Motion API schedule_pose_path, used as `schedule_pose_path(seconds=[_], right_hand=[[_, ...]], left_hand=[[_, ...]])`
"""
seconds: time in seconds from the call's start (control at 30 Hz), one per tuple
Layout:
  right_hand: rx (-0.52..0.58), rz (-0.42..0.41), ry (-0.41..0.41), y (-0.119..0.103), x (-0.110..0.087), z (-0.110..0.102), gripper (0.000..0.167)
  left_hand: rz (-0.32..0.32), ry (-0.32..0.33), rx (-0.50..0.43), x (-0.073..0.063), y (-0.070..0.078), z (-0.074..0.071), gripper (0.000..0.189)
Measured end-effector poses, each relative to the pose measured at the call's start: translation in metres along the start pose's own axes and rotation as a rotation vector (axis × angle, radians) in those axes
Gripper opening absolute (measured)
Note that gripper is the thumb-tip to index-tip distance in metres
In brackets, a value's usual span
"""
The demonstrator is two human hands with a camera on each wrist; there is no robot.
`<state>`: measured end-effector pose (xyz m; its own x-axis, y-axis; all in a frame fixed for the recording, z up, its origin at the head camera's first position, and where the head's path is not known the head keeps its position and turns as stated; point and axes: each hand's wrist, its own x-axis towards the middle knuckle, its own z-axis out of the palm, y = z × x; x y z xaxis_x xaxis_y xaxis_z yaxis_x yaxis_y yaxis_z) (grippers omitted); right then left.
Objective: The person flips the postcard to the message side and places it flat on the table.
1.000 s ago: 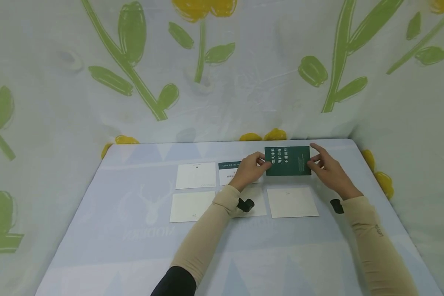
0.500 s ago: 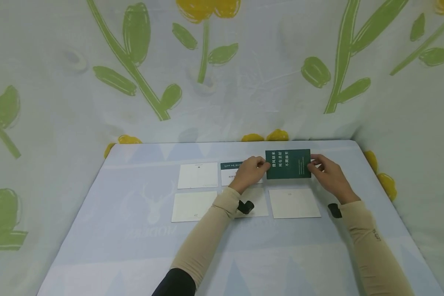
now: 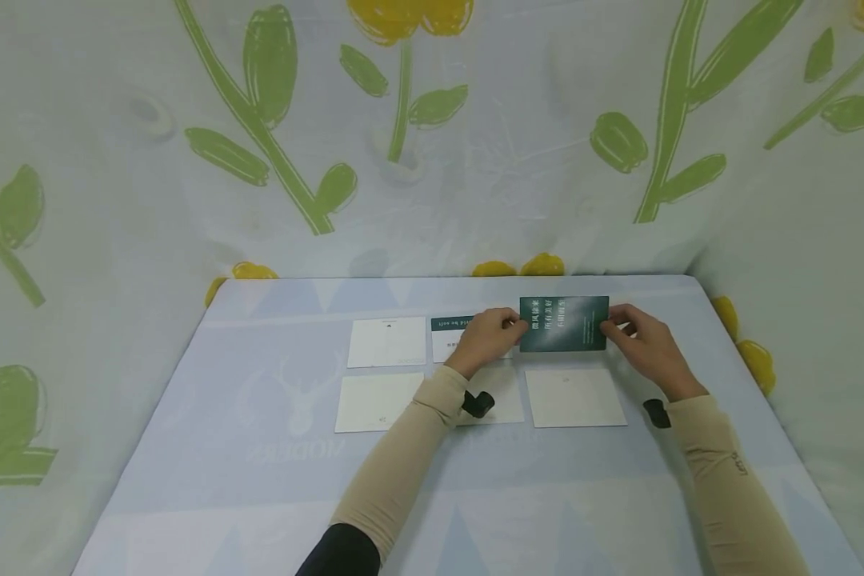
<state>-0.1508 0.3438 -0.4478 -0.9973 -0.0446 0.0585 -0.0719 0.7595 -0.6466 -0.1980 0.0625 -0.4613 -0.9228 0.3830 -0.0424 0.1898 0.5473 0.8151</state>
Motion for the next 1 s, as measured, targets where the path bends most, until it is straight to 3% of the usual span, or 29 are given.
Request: schedule_pose_path(seconds=[0.27,0.6,1.0], right_hand=[[-0.020,0.032,-0.018,0.0010,-0.0018,0.0004,0.046],[-0.036,-0.022,-0.008,-0.0029,-0.0029,-0.0029,0.033],[0.022,0.011,-0.066,0.0054,-0.0015,-0.0002,0.049]], left_hand=[[-0.005,-0.014,0.013,-0.0009,0.0005,0.0001,0.026],[0.001,-0.012,0.009,-0.0035,0.0009,-0.0029,0.030],[0.008,0.009,0.041,-0.0058,-0.0018,-0.0035,0.040]])
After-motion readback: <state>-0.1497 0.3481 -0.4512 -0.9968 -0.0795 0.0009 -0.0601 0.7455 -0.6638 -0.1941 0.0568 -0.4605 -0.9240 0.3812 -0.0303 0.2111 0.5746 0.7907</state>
